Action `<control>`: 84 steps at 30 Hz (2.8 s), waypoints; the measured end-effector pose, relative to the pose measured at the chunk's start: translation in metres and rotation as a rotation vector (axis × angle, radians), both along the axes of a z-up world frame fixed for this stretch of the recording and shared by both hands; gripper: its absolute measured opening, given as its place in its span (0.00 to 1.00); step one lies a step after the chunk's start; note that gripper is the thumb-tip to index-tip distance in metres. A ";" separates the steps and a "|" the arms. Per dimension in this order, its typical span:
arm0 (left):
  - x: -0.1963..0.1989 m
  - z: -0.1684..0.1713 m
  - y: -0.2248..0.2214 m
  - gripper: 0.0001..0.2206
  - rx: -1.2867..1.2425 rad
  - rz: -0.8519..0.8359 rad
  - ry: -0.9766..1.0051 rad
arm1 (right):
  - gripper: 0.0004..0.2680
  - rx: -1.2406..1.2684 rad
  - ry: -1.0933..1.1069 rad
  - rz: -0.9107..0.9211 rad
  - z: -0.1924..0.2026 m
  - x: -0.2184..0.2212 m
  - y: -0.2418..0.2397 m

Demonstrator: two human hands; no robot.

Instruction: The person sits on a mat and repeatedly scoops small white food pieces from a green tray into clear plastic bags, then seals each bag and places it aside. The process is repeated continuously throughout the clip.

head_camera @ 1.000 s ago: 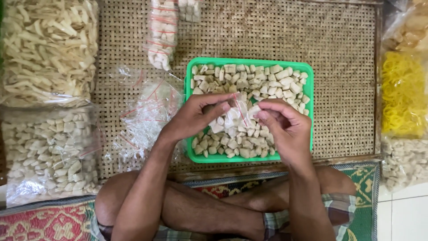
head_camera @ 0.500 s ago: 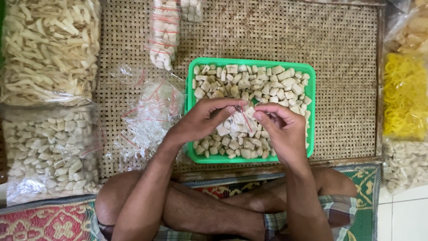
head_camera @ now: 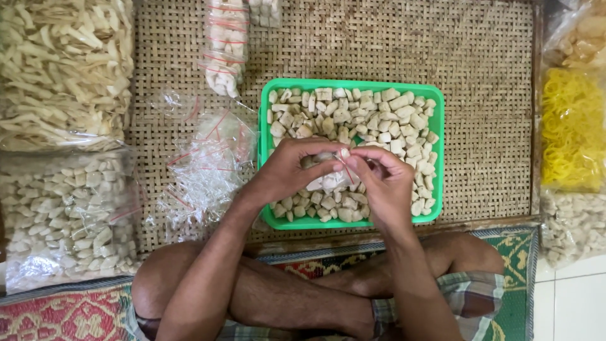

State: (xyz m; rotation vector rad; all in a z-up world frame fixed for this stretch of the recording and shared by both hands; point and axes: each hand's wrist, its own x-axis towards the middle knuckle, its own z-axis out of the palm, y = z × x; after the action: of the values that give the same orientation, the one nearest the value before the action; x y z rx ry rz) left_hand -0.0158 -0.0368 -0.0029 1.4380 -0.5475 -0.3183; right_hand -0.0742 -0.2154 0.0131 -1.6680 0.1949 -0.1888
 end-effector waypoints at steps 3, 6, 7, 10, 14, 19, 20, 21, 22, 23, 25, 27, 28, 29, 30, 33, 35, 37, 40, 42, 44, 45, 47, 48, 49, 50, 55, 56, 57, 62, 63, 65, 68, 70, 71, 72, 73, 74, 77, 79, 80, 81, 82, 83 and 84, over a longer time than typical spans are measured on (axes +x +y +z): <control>0.001 -0.006 -0.002 0.15 0.024 0.030 -0.016 | 0.04 0.055 0.022 -0.043 -0.026 -0.004 -0.002; 0.002 -0.003 0.000 0.17 0.056 0.044 0.061 | 0.03 0.049 -0.027 -0.008 -0.026 -0.004 0.002; 0.002 -0.004 0.001 0.17 0.056 0.042 0.064 | 0.03 0.049 -0.024 -0.010 -0.022 -0.004 0.002; 0.001 -0.003 0.002 0.18 0.090 0.072 0.084 | 0.07 0.018 -0.032 0.044 -0.015 -0.002 0.000; 0.002 0.007 0.004 0.18 0.079 0.034 0.180 | 0.06 -0.194 -0.120 0.060 -0.010 0.003 -0.006; -0.001 0.016 0.003 0.18 0.010 -0.002 0.238 | 0.09 -0.353 -0.161 0.101 0.005 0.003 -0.007; -0.002 0.013 0.001 0.17 0.009 0.005 0.240 | 0.07 -0.350 -0.172 0.090 0.004 0.004 -0.006; -0.002 0.010 -0.001 0.17 0.008 0.012 0.242 | 0.06 -0.347 -0.183 0.079 0.003 0.004 -0.005; -0.002 0.009 -0.002 0.17 0.009 0.013 0.241 | 0.06 -0.346 -0.183 0.079 0.000 0.005 -0.004; -0.002 0.007 -0.002 0.15 0.021 0.042 0.229 | 0.05 -0.341 -0.182 0.048 -0.003 0.006 -0.002; -0.002 0.005 -0.003 0.13 0.035 0.070 0.217 | 0.05 -0.335 -0.179 0.016 -0.008 0.008 0.000; -0.003 0.005 -0.001 0.11 0.039 0.106 0.242 | 0.05 -0.267 -0.180 0.044 -0.012 0.011 0.002; -0.002 0.007 0.000 0.11 0.040 0.107 0.243 | 0.05 -0.266 -0.179 0.045 -0.013 0.012 -0.001; -0.001 0.010 0.000 0.10 0.031 0.123 0.252 | 0.05 -0.255 -0.184 0.095 -0.013 0.013 -0.003; 0.000 0.012 0.000 0.09 0.020 0.137 0.261 | 0.04 -0.245 -0.188 0.143 -0.014 0.014 -0.006; 0.000 0.001 -0.003 0.10 -0.014 0.150 0.276 | 0.04 -0.183 -0.154 0.170 -0.022 0.016 -0.009; -0.001 0.004 -0.005 0.10 -0.023 0.163 0.268 | 0.04 -0.206 -0.158 0.198 -0.022 0.018 -0.014; -0.002 0.004 -0.006 0.10 -0.032 0.168 0.265 | 0.04 -0.230 -0.158 0.217 -0.018 0.016 -0.015; -0.003 0.006 -0.004 0.11 -0.034 0.185 0.291 | 0.06 -0.242 -0.155 0.246 -0.012 0.016 -0.014; -0.002 0.008 -0.004 0.10 -0.005 0.200 0.271 | 0.08 -0.164 -0.095 0.315 -0.016 0.017 -0.016; -0.003 0.006 -0.006 0.10 0.014 0.193 0.257 | 0.08 -0.150 -0.074 0.299 -0.020 0.017 -0.017; -0.003 0.005 -0.007 0.10 0.034 0.189 0.242 | 0.08 -0.134 -0.055 0.287 -0.021 0.017 -0.017; -0.002 0.003 -0.006 0.10 0.060 0.192 0.215 | 0.08 -0.142 -0.035 0.296 -0.006 0.019 -0.012; -0.001 0.003 -0.006 0.10 0.085 0.193 0.187 | 0.07 -0.151 -0.016 0.303 0.001 0.020 -0.010; -0.001 0.003 -0.007 0.10 0.084 0.194 0.185 | 0.07 -0.152 -0.018 0.304 0.004 0.019 -0.012; -0.001 0.004 -0.008 0.10 0.074 0.194 0.182 | 0.07 -0.160 0.020 0.315 0.007 0.019 -0.013; -0.001 0.002 -0.006 0.09 0.011 0.196 0.160 | 0.05 -0.247 0.128 0.377 0.033 0.016 -0.014; -0.001 0.004 -0.005 0.10 -0.009 0.189 0.162 | 0.04 -0.265 0.108 0.377 0.032 0.015 -0.014; 0.000 0.006 -0.004 0.10 -0.030 0.182 0.164 | 0.03 -0.283 0.088 0.376 0.032 0.013 -0.015; -0.003 0.009 -0.003 0.12 -0.090 0.156 0.172 | 0.03 -0.278 -0.046 0.304 0.038 0.011 -0.011; -0.005 0.009 -0.004 0.12 -0.088 0.162 0.174 | 0.03 -0.311 -0.094 0.286 0.041 0.011 -0.010; -0.006 0.013 -0.004 0.10 -0.100 0.165 0.197 | 0.04 -0.339 -0.101 0.263 0.041 0.010 -0.009; -0.004 0.006 -0.005 0.08 -0.116 0.173 0.224 | 0.08 -0.336 -0.051 0.245 0.044 0.010 -0.007; -0.003 -0.001 -0.005 0.08 -0.124 0.180 0.228 | 0.11 -0.309 0.008 0.251 0.039 0.013 -0.004; -0.003 -0.003 -0.004 0.08 -0.097 0.194 0.212 | 0.10 -0.266 0.045 0.252 0.033 0.016 -0.003; -0.001 -0.005 -0.004 0.07 -0.071 0.205 0.194 | 0.09 -0.224 0.080 0.251 0.028 0.020 -0.002; -0.001 -0.003 -0.003 0.07 -0.073 0.206 0.193 | 0.09 -0.226 0.079 0.252 0.027 0.021 -0.003; -0.001 0.000 -0.001 0.08 -0.061 0.227 0.191 | 0.08 -0.203 0.101 0.227 0.026 0.023 -0.003; 0.001 0.000 0.003 0.09 -0.073 0.282 0.176 | 0.06 -0.195 0.102 0.199 0.028 0.030 0.000; 0.004 -0.004 0.003 0.08 -0.098 0.315 0.157 | 0.05 -0.209 0.075 0.195 0.034 0.035 0.004; 0.005 -0.006 0.003 0.08 -0.106 0.344 0.120 | 0.06 -0.212 0.083 0.214 0.037 0.036 0.007; 0.006 -0.009 0.003 0.07 -0.114 0.372 0.082 | 0.07 -0.215 0.092 0.233 0.040 0.038 0.010; 0.008 -0.011 0.004 0.07 -0.114 0.374 0.081 | 0.07 -0.215 0.090 0.235 0.039 0.041 0.010; 0.010 -0.014 0.006 0.07 -0.109 0.397 0.044 | 0.09 -0.247 0.080 0.268 0.039 0.044 0.011; 0.012 -0.017 0.007 0.07 -0.104 0.421 0.007 | 0.10 -0.278 0.070 0.301 0.038 0.047 0.011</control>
State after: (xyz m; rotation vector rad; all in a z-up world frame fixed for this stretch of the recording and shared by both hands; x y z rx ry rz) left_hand -0.0039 -0.0300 -0.0196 1.4109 -0.2408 0.0397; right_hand -0.0271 -0.2041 0.0512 -1.9581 -0.0341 0.0732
